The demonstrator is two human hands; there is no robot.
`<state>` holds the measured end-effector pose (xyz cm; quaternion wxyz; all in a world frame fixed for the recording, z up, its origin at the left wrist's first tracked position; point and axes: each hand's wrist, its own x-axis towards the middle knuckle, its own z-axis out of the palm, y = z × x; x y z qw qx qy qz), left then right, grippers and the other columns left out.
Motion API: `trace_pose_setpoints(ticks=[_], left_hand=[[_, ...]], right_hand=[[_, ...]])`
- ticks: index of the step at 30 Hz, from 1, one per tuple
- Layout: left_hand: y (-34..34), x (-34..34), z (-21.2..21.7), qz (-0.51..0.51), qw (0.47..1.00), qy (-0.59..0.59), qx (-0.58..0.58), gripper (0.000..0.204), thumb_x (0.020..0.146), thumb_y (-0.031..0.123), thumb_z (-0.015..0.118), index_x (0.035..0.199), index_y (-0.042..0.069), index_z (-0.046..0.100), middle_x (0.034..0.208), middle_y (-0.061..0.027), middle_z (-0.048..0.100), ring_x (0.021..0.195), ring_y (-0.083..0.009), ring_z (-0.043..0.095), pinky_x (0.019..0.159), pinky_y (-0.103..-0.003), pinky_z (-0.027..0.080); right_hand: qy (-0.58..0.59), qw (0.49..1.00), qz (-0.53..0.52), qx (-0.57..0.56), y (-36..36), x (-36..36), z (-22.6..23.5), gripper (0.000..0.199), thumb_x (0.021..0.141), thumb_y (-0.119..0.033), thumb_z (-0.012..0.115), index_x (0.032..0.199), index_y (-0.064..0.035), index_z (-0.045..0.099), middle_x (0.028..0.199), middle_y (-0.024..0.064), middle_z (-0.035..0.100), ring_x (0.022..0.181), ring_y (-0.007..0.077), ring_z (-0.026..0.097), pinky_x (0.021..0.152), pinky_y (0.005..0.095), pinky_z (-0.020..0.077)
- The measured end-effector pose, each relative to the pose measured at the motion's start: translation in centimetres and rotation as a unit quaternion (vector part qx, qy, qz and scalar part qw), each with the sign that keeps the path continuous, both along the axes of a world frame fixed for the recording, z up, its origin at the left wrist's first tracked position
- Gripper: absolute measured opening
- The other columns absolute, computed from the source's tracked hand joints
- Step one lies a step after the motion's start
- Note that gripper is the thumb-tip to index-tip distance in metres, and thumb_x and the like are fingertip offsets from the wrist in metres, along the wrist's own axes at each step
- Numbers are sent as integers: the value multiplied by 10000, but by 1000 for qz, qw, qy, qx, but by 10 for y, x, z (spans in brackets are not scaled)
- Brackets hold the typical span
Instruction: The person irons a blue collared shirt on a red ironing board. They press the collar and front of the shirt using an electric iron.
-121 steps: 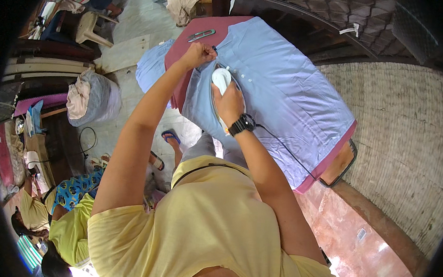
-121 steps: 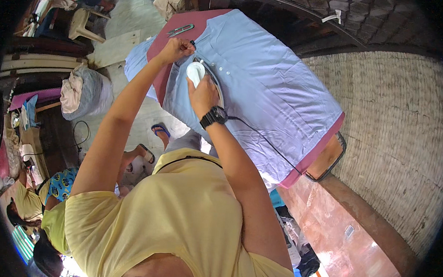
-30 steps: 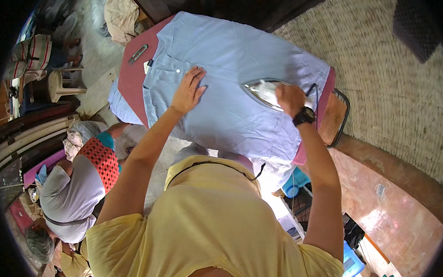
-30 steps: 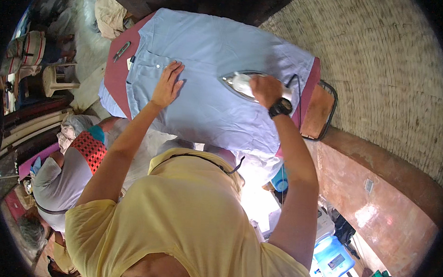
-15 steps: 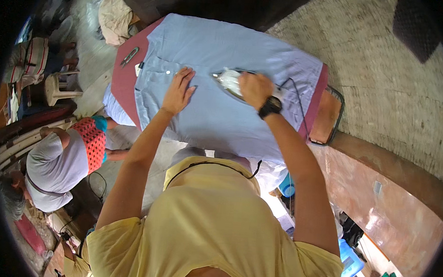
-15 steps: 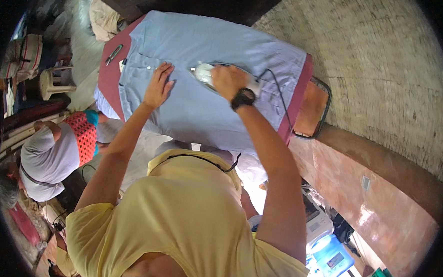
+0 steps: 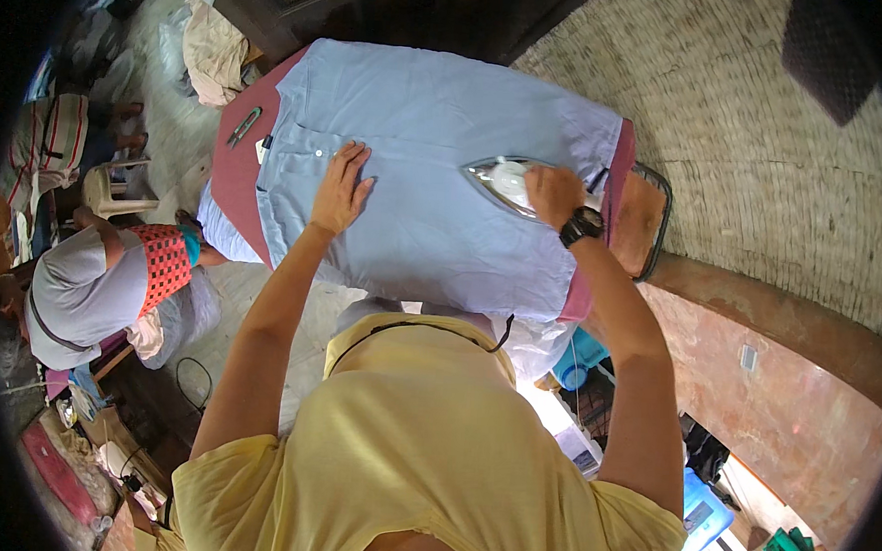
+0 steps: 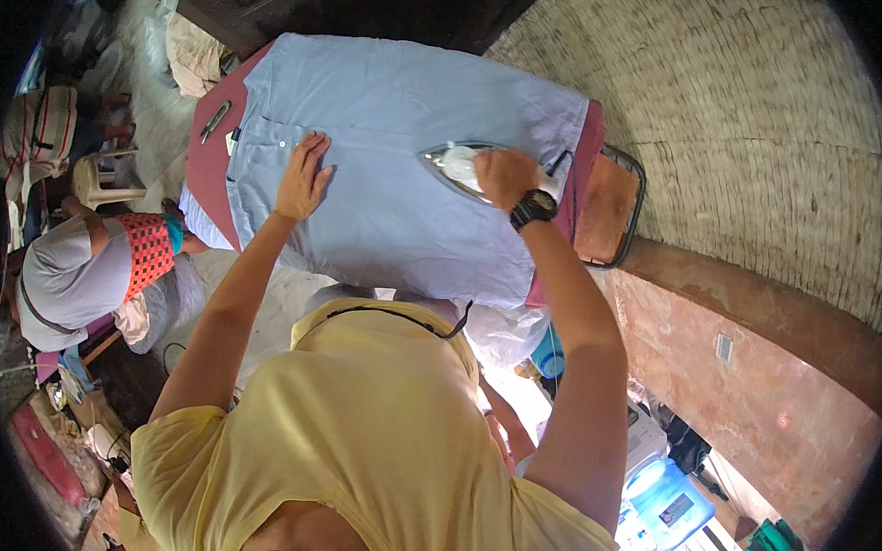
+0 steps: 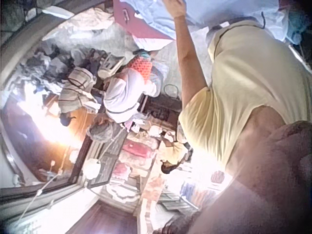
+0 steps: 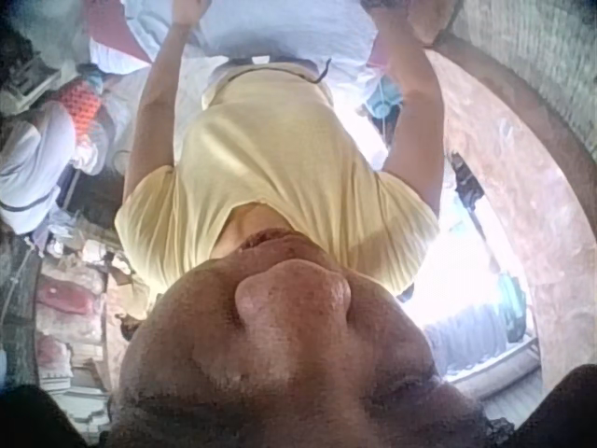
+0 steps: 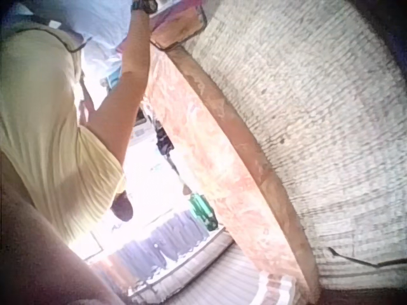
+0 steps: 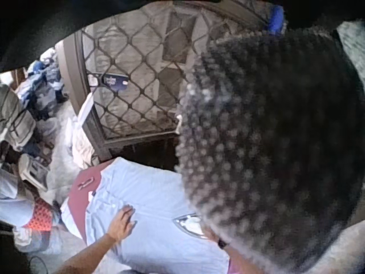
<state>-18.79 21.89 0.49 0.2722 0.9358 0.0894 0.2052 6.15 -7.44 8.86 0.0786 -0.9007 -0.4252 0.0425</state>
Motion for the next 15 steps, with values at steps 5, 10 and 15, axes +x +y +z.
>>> trace_pose_setpoints(ticks=[5, 10, 15], left_hand=[[1, -4, -2, 0, 1000, -1, 3, 450, 959, 232, 565, 1346, 10, 509, 1398, -168, 481, 1345, -376, 418, 1122, -464, 348], [3, -2, -2, 8, 1000, -7, -15, 448, 960, 244, 573, 1338, 10, 520, 1382, -166, 498, 1345, -364, 424, 1123, -461, 350], [6, -5, -4, -1, 1000, -9, -25, 430, 978, 227, 547, 1352, 17, 511, 1379, -167, 505, 1351, -362, 421, 1132, -452, 346]], right_hand=[[0, 1000, -7, 25, 41, -25, 3, 457, 922, -326, 456, 646, -49, 694, 667, 208, 666, 629, 397, 671, 615, 513, 544], [52, 997, -37, -42, 15, -10, 15, 461, 928, -340, 442, 727, -33, 720, 769, 234, 685, 740, 413, 689, 695, 528, 547], [125, 991, -42, -13, 67, -34, 0, 580, 948, -523, 476, 777, -28, 726, 764, 252, 683, 746, 435, 681, 702, 539, 540]])
